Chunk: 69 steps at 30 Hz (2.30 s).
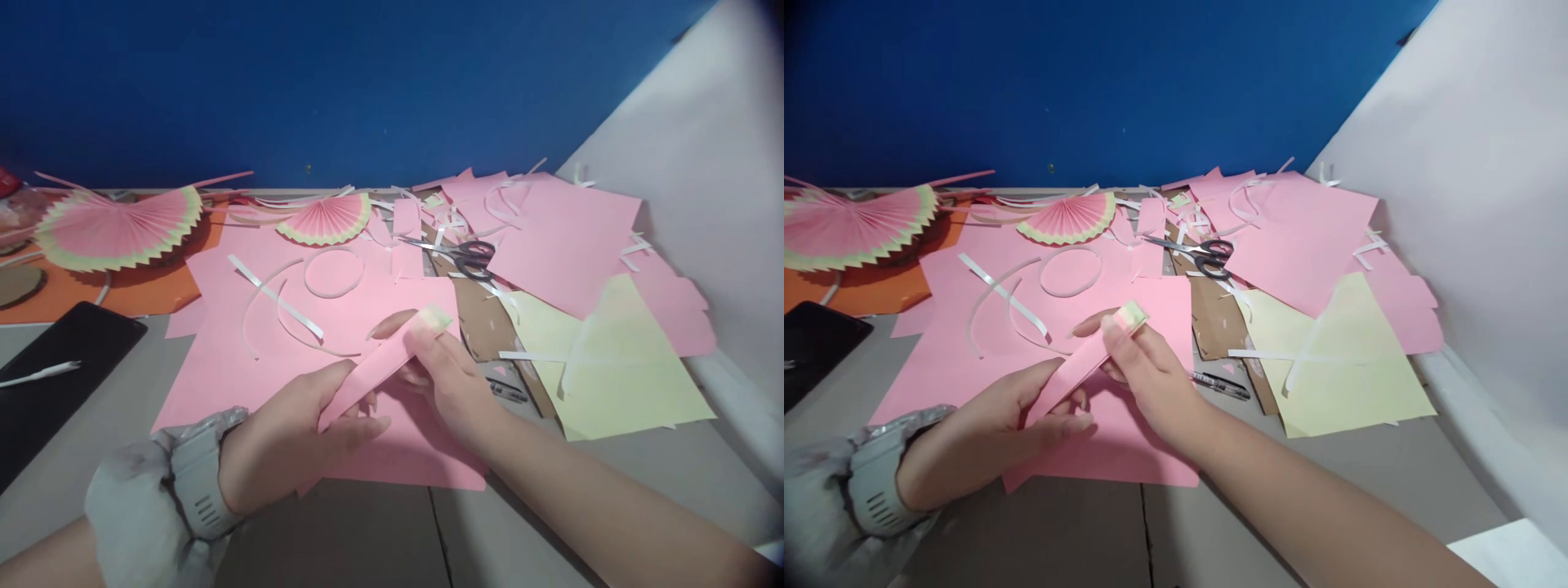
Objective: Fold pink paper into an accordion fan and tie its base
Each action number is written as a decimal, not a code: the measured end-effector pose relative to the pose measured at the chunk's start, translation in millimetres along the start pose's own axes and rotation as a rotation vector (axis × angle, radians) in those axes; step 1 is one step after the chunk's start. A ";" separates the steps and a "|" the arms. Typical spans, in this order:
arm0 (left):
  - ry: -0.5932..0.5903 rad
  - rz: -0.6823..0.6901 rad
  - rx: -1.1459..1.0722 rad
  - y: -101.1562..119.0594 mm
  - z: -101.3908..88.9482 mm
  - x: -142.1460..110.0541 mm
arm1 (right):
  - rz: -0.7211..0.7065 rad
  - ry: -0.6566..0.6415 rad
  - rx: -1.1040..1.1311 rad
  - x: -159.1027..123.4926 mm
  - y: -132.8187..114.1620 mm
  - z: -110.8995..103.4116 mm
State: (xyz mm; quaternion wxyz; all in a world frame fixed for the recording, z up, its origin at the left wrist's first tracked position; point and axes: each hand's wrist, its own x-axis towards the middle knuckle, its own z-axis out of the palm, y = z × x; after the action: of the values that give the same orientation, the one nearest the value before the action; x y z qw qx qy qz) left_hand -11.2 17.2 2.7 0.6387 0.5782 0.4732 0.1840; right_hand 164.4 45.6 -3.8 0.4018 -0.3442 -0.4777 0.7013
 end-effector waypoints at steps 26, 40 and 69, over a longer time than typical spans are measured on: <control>0.175 -0.018 -0.108 0.2 8.7 -0.1 | 0.126 -0.143 0.053 3.8 7.7 3.1; 0.511 0.029 -0.278 7.7 0.3 3.3 | -0.060 0.152 0.057 2.2 5.2 2.1; 0.598 0.261 -0.154 2.3 -28.2 6.0 | 0.119 0.017 -0.297 3.8 -28.3 -40.0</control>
State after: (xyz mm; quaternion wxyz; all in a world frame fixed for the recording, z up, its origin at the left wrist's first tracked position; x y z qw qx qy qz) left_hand -30.7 38.5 5.7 0.4844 0.5044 0.5463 0.4610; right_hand 204.1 71.0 10.3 0.3083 -0.4335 -0.5513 0.6427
